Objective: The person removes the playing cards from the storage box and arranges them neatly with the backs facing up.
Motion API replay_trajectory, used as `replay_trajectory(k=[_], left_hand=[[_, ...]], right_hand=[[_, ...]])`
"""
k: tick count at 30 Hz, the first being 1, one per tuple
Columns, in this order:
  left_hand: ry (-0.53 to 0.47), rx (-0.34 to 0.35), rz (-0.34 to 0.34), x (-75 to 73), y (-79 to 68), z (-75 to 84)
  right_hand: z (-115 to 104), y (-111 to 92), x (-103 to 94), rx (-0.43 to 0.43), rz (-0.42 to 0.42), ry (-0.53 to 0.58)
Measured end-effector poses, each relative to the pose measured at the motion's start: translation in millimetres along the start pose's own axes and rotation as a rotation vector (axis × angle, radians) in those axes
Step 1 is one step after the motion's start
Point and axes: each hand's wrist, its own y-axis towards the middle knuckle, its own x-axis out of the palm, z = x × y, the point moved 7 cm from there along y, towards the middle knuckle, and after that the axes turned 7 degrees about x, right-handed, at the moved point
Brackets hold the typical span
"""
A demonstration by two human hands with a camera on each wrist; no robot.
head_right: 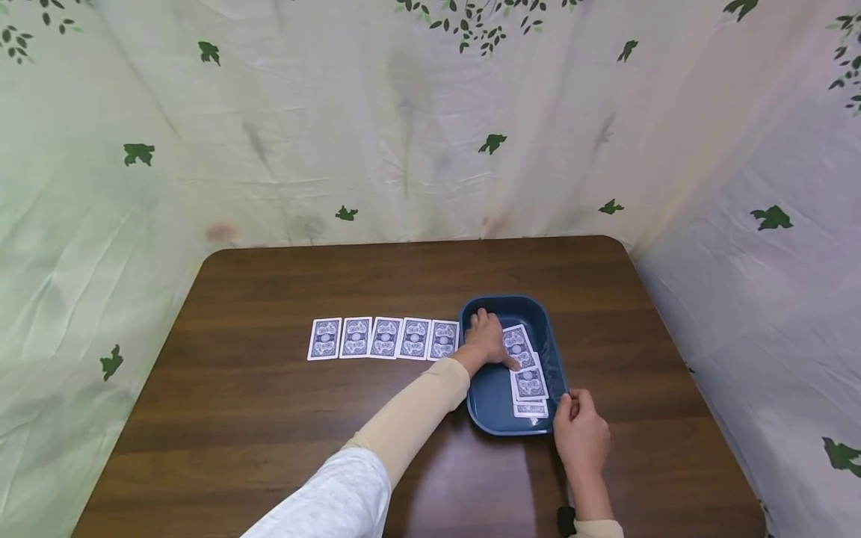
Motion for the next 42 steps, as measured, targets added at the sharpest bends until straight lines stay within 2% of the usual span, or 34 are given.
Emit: replay_trajectory(k=[6,10,20,27,33,36,42], left_hand=[[-0.085,0.026,0.048,-5.5,-6.7,2.5],[-0.194,0.068,0.077,-11.3,-12.1,7.2],[-0.459,0.165,0.07,-23.2,-24.4,13.9],[-0.488,0.221,0.102,-37.2,-32.1,14.8],[-0.485,0.24,0.149,-49.9,-35.3,5.8],[-0.518,0.244,0.17,-55.0,-37.4,2.0],[-0.596,0.275,0.218,-54.8,-50.7,-6.2]], right_hand=[[-1.1,0.1,1.5,0.003,-0.014,-0.006],[-0.8,-0.1,1.1,0.008,-0.011,-0.008],[1.8,-1.1,1.3,0.011,-0.006,-0.01],[0.0,-0.9,0.0,0.0,0.003,-0.003],[-5.0,0.4,4.4,-0.004,-0.014,0.001],[-6.3,1.9,3.3,0.0,-0.016,-0.001],[0.8,-2.4,-0.2,0.018,-0.014,-0.008]])
